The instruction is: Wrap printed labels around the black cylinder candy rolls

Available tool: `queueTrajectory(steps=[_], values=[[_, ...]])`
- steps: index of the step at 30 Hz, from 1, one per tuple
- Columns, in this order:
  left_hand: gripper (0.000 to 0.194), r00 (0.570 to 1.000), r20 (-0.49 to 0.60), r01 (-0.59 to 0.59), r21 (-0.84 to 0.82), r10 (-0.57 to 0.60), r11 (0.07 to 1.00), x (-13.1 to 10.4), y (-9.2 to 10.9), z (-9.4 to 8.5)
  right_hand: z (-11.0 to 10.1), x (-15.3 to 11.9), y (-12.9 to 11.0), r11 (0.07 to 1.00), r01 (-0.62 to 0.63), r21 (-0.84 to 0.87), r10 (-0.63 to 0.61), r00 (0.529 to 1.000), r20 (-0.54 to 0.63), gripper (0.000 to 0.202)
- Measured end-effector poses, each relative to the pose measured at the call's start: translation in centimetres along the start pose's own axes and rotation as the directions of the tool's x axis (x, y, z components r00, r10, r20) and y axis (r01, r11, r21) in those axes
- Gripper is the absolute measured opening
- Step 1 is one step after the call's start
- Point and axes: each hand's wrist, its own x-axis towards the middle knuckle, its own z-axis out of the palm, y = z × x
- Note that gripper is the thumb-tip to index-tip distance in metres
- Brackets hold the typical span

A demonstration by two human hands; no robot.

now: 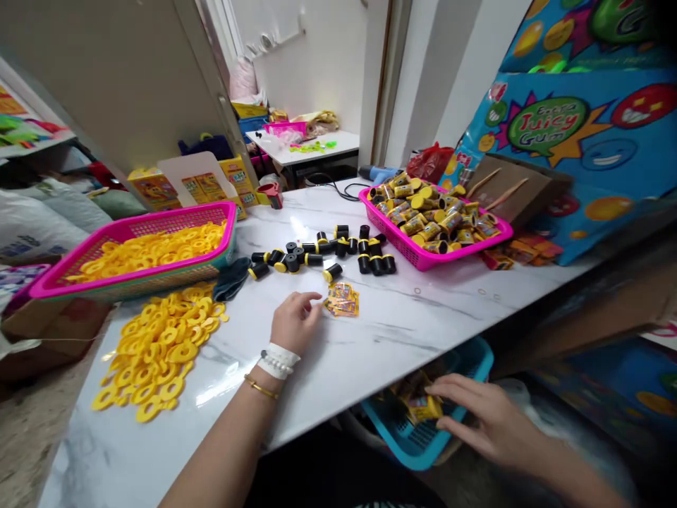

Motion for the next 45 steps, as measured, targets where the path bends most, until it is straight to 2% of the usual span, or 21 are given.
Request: queueTrajectory(steps=[1, 3, 5, 6, 9, 12, 15, 18, 21, 25, 30, 32, 35, 37, 39, 40, 41, 43, 45], values=[[0.028, 0.997, 0.034, -0.074, 0.084, 0.072, 0.994, -0.3, 0.2, 0.5, 0.1, 0.4, 0.0, 0.999, 0.028, -0.020, -0.029, 0.998, -0.061, 0.026], [0.035, 0.984, 0.114, -0.158, 0.205, 0.137, 0.966, -0.7, 0.5, 1.2, 0.0, 3.0, -0.1, 0.997, 0.072, -0.034, -0.078, 0.976, -0.203, 0.021], [0.041, 0.977, 0.160, -0.179, 0.243, 0.142, 0.953, -0.9, 0.3, 1.4, -0.1, 7.7, -0.1, 0.993, 0.110, -0.032, -0.114, 0.947, -0.301, 0.014], [0.043, 0.975, 0.170, -0.180, 0.230, 0.142, 0.957, -0.9, 0.1, 1.4, 0.1, 10.5, -0.1, 0.992, 0.124, -0.028, -0.127, 0.941, -0.314, 0.013], [0.041, 0.976, 0.157, -0.171, 0.126, 0.151, 0.977, -0.9, -0.5, 0.8, 2.1, 18.4, 0.5, 0.997, 0.076, -0.017, -0.078, 0.965, -0.250, 0.016], [0.039, 0.988, 0.102, -0.118, 0.008, 0.116, 0.993, -0.6, -0.9, 0.2, 5.1, 22.7, 1.6, 0.996, 0.045, -0.070, -0.054, 0.991, -0.125, 0.008], [0.031, 0.998, 0.054, -0.036, -0.113, 0.042, 0.993, -0.2, -1.1, -0.2, 6.7, 23.2, 2.7, 0.995, 0.077, -0.057, -0.081, 0.994, -0.069, 0.012], [0.026, 0.997, 0.027, 0.074, -0.224, -0.070, 0.972, 0.4, -1.2, -0.5, 6.4, 22.5, 3.0, 0.999, 0.039, 0.019, -0.038, 0.997, -0.071, 0.008], [0.025, 0.986, 0.039, 0.167, -0.316, -0.163, 0.934, 0.7, -1.3, -0.5, 5.8, 22.5, 2.8, 1.000, 0.018, 0.010, -0.018, 0.998, -0.060, 0.006], [0.023, 0.983, 0.044, 0.184, -0.351, -0.180, 0.918, 0.6, -1.2, -0.3, 5.7, 22.6, 2.7, 0.991, 0.123, -0.045, -0.125, 0.990, -0.057, 0.010], [0.022, 0.980, 0.022, 0.189, -0.397, -0.197, 0.898, 0.4, -0.5, -0.5, 5.3, 22.2, 2.0, 0.952, 0.255, -0.166, -0.277, 0.953, -0.120, 0.015], [0.027, 0.978, 0.028, 0.193, -0.470, -0.205, 0.861, 0.5, -0.4, -0.6, 5.1, 22.5, 0.9, 0.943, 0.284, -0.172, -0.312, 0.935, -0.168, 0.014], [0.033, 0.975, 0.057, 0.201, -0.628, -0.213, 0.752, 0.8, -0.6, -0.9, 5.3, 23.8, -1.0, 0.945, 0.311, -0.104, -0.325, 0.928, -0.184, 0.012], [0.033, 0.970, 0.093, 0.224, -0.701, -0.225, 0.677, 1.1, -0.9, -1.4, 5.5, 25.1, -2.0, 0.969, 0.245, 0.026, -0.239, 0.960, -0.143, 0.010], [0.035, 0.964, 0.139, 0.256, -0.722, -0.228, 0.643, 1.3, -1.2, -1.9, 5.5, 26.3, -2.5, 0.962, 0.082, 0.259, -0.073, 0.996, -0.043, 0.030], [0.036, 0.962, 0.167, 0.270, -0.716, -0.217, 0.644, 1.4, -1.3, -2.2, 5.5, 26.9, -2.5, 0.925, -0.023, 0.379, 0.009, 0.999, 0.039, 0.040], [0.037, 0.961, 0.191, 0.277, -0.705, -0.202, 0.653, 1.4, -1.3, -2.3, 5.5, 27.4, -2.5, 0.872, -0.126, 0.473, 0.066, 0.988, 0.143, 0.045], [0.038, 0.959, 0.222, 0.280, -0.661, -0.174, 0.696, 1.3, -1.3, -2.4, 5.6, 27.9, -2.3, 0.774, -0.288, 0.564, 0.102, 0.936, 0.338, 0.042], [0.037, 0.960, 0.214, 0.276, -0.612, -0.181, 0.741, 1.2, -1.2, -2.2, 6.0, 27.7, -2.0, 0.721, -0.362, 0.590, 0.121, 0.905, 0.408, 0.039]])
